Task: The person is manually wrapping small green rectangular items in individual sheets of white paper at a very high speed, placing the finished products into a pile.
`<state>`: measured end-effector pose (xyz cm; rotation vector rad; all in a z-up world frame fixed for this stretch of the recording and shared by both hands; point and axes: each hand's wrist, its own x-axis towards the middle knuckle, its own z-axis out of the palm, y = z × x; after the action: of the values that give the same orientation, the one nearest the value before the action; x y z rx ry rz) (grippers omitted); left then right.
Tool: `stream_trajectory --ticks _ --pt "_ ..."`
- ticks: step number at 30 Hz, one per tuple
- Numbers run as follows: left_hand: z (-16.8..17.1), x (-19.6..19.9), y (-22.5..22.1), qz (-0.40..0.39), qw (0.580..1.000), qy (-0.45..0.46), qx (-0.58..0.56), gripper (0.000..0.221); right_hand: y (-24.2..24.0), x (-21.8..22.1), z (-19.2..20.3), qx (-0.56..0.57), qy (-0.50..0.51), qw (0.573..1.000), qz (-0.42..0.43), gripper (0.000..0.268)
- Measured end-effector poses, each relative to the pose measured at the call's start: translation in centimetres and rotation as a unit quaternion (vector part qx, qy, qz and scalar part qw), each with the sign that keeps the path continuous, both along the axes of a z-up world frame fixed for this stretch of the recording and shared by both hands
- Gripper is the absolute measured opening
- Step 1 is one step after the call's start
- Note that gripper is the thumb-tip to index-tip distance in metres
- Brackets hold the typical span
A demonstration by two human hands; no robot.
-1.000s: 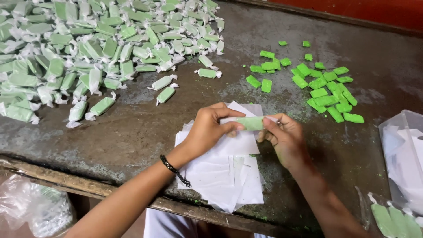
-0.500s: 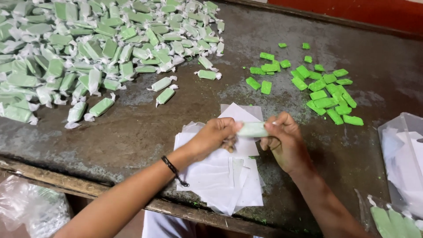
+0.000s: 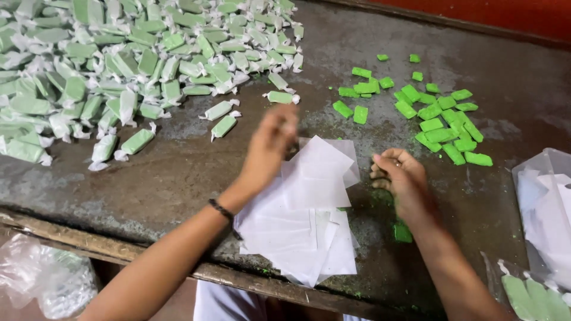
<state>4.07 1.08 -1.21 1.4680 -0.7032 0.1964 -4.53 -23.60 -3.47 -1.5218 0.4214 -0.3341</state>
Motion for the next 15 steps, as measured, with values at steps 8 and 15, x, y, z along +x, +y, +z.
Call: stream_trajectory --ticks 8,15 --pt "-5.4 1.6 -2.7 0.125 0.866 -0.134 0.465 0.015 -1.7 2.5 -4.0 -0.295 0.037 0.954 -0.017 0.022" --pt "-1.9 -1.0 -1.7 -0.012 0.980 -0.076 0.186 0.009 1.6 0.4 -0.1 0.049 0.011 0.994 0.092 0.049"
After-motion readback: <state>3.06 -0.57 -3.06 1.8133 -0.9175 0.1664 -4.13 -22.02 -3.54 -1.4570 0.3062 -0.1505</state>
